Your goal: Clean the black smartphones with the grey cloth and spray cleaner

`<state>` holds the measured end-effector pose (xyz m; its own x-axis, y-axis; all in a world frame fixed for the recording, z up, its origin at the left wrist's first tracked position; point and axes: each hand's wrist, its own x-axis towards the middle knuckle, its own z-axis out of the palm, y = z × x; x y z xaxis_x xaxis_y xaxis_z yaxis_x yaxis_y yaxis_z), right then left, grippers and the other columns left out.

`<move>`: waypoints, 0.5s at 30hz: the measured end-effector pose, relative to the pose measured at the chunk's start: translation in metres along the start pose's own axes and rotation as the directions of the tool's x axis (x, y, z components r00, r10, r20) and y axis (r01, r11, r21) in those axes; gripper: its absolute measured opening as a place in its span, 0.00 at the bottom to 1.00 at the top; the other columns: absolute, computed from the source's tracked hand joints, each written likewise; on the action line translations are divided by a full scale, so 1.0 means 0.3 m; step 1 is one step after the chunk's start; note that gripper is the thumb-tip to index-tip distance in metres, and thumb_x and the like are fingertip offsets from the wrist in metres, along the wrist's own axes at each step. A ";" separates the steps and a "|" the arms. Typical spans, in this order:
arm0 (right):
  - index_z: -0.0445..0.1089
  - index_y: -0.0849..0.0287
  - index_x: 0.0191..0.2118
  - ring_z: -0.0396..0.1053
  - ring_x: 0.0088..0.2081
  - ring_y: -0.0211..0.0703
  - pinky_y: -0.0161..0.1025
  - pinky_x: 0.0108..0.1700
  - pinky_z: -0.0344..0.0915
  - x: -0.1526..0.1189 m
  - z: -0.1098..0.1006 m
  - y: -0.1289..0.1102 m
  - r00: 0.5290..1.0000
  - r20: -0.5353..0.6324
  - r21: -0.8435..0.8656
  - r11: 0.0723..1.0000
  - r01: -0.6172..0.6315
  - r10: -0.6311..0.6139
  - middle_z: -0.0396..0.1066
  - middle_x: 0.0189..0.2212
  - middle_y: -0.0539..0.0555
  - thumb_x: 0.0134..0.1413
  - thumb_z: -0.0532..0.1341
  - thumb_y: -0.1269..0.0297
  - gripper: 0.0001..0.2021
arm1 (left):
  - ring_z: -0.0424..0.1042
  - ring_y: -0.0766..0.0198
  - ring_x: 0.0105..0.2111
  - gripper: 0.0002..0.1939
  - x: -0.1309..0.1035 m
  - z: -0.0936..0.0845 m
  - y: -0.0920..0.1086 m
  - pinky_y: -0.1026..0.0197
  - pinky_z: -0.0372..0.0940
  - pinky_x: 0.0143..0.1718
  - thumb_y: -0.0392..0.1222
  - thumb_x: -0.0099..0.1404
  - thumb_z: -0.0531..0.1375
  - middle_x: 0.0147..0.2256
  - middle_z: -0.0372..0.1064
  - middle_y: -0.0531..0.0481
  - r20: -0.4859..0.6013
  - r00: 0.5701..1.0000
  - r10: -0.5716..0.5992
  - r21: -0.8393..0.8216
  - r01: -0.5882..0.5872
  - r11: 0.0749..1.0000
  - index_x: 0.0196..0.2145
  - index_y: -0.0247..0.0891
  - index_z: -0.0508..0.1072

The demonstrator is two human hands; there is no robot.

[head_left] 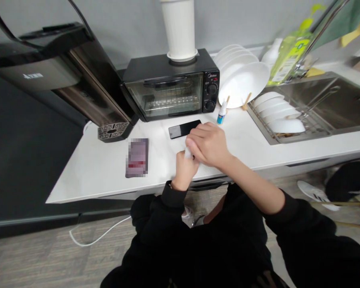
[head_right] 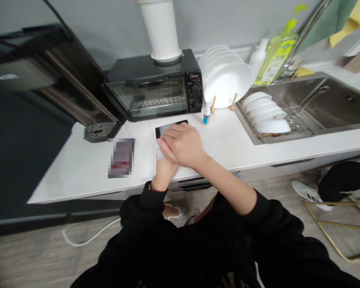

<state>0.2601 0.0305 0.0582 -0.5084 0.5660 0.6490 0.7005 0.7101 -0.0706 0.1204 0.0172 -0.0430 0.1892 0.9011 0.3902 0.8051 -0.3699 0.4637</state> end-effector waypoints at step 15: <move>0.75 0.58 0.32 0.66 0.33 0.48 0.47 0.38 0.54 0.003 0.021 -0.011 0.979 -0.073 -0.019 0.981 -0.191 0.189 0.74 0.28 0.57 0.80 0.38 0.55 0.33 | 0.82 0.51 0.37 0.09 0.025 -0.006 -0.021 0.57 0.71 0.40 0.40 0.72 0.60 0.30 0.79 0.42 0.004 1.000 0.011 -0.066 -0.011 0.998 0.36 0.37 0.80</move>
<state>0.2541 0.0312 0.0544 -0.3288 0.6581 0.6773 0.7940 0.5809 -0.1791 0.1158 0.0259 -0.0414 0.2004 0.8980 0.3918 0.7644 -0.3934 0.5109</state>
